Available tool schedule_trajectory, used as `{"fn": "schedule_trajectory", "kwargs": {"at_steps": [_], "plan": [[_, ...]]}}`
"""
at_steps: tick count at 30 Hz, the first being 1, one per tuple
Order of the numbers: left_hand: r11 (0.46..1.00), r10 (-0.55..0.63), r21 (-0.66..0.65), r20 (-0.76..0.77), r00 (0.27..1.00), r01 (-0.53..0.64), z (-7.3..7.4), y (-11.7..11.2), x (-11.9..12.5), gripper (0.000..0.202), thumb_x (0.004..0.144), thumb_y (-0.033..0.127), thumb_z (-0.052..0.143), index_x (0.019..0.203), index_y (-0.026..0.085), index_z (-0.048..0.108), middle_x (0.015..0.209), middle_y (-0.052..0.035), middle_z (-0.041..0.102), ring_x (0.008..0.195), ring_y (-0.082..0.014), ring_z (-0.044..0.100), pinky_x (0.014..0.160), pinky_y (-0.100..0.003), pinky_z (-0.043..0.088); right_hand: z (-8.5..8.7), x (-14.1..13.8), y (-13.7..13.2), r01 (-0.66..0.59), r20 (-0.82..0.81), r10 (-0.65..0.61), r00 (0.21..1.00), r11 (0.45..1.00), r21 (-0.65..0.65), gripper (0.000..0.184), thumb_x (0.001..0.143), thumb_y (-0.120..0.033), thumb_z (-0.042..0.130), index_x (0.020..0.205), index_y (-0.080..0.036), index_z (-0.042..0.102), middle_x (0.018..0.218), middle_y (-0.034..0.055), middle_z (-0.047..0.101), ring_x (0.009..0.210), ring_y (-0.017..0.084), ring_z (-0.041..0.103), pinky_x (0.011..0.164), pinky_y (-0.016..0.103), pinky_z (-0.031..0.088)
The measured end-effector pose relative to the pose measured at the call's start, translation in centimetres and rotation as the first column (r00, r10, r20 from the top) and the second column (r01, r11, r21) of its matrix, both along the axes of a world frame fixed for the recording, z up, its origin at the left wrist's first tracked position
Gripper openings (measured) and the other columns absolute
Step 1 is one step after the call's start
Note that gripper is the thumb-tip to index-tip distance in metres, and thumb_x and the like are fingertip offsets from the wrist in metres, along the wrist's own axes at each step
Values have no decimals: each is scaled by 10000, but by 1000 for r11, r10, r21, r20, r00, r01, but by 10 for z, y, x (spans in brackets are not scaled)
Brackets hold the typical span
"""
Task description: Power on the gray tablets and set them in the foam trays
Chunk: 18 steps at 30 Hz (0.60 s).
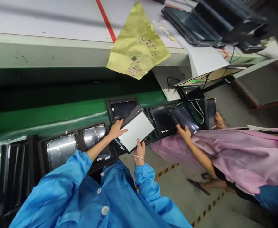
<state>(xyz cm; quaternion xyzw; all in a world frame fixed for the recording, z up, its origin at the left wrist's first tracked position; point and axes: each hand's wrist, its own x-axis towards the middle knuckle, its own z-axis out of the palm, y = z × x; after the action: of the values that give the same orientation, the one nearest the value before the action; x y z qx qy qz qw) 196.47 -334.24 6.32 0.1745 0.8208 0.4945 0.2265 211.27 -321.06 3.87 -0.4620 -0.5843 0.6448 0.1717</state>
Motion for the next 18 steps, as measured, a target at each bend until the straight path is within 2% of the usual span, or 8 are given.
{"fn": "schedule_trajectory", "kwargs": {"at_steps": [4,7,9,12,15,18], "plan": [[975,-220,-19,-5,975,220,-13,69,-33,451,978,394,679,1376,195,610,1454,-132,598,1286,-305,612,1080,-567,518,-14,-2,28,140,125,-136,983,990,-20,336,1018,-487,618,1083,-159,644,915,11,677,695,119,637,632,276,564],[955,-292,-55,19,956,292,-27,92,-39,430,979,381,681,1358,187,619,1430,-131,609,1261,-299,625,1053,-553,542,-24,-2,41,156,206,-142,968,986,-54,306,1023,-440,637,1129,-154,654,961,21,686,730,125,654,647,279,582],[946,-316,-71,32,948,318,-35,93,-39,422,981,378,679,1352,187,620,1416,-129,615,1240,-292,635,1037,-542,555,-30,1,45,137,234,-118,965,988,-69,297,1018,-417,652,1157,-155,657,1020,36,698,797,143,682,696,305,606],[935,-346,-65,35,937,348,-41,82,-41,400,987,372,672,1339,189,627,1399,-127,625,1211,-278,649,1014,-518,571,-37,6,42,82,253,-60,966,994,-76,291,1014,-394,661,1183,-157,655,1081,51,702,868,164,698,755,337,622],[931,-358,-63,31,933,359,-38,72,-44,372,992,372,665,1314,188,640,1364,-119,645,1167,-263,667,986,-491,588,-43,13,32,-10,256,30,966,997,-78,283,1010,-381,667,1182,-157,655,1088,52,703,877,167,700,764,343,622],[943,-325,-73,13,946,325,-29,66,-41,368,992,378,665,1302,182,646,1350,-116,651,1157,-261,671,978,-486,592,-47,21,28,-136,214,147,966,988,-68,299,1009,-390,668,1199,-160,651,1110,58,698,894,174,699,767,349,624]]}}
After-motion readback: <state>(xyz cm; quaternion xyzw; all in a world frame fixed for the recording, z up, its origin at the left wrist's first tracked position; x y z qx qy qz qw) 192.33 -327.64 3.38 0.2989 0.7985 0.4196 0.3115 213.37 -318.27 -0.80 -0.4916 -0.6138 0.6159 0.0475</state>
